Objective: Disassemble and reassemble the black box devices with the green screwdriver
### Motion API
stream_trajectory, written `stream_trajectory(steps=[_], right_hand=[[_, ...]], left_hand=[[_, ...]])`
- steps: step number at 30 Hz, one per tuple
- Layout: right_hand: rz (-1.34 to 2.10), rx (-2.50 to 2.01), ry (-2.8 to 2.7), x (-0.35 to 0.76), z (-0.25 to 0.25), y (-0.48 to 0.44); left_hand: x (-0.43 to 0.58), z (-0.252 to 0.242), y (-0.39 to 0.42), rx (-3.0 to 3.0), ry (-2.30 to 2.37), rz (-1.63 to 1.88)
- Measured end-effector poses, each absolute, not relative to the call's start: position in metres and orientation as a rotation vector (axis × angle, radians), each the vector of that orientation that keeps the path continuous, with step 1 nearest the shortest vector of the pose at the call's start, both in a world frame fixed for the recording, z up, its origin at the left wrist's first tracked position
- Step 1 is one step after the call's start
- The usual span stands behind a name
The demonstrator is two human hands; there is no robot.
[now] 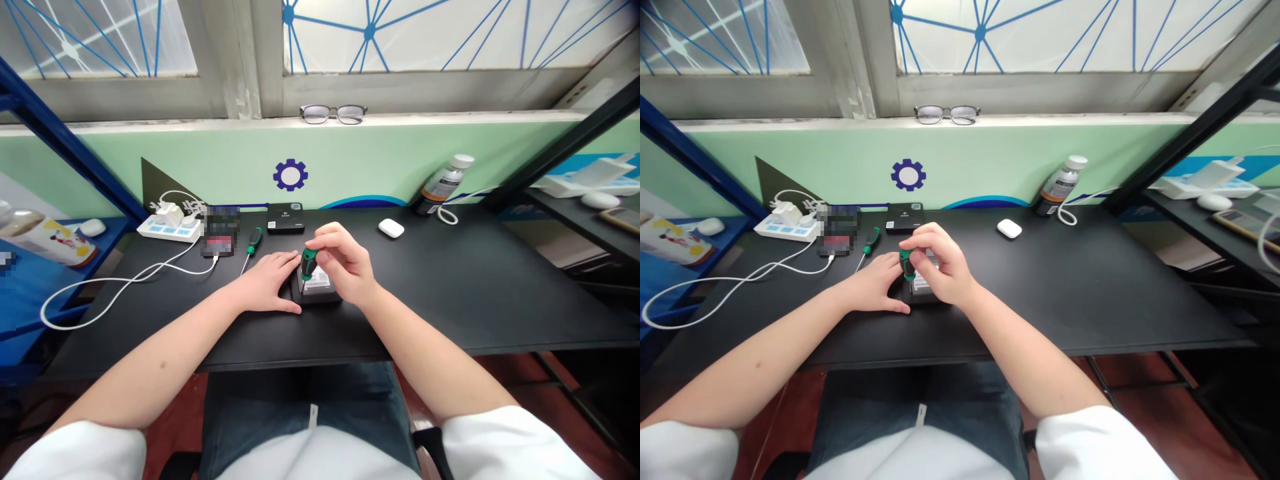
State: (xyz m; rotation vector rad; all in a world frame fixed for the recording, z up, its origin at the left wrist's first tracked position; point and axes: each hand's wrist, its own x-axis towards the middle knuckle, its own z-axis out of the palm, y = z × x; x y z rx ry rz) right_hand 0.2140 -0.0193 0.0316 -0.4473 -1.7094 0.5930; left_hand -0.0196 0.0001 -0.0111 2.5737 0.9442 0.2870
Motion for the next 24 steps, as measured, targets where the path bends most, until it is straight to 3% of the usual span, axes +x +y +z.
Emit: stream_trajectory(steps=[5,11,24], right_hand=[[0.846,-0.420,-1.720,0.212,0.032,-0.021],[0.586,-0.423,-1.756,0.212,0.029,-0.016],[0.571,-0.716,-1.477,0.221,0.019,0.000]], left_hand=[[-0.019,-0.010,0.000,2.576,0.920,0.307],[-0.019,-0.009,-0.002,2.550,0.965,0.270],[-0.012,-0.008,-0.008,2.580,0.911,0.287]])
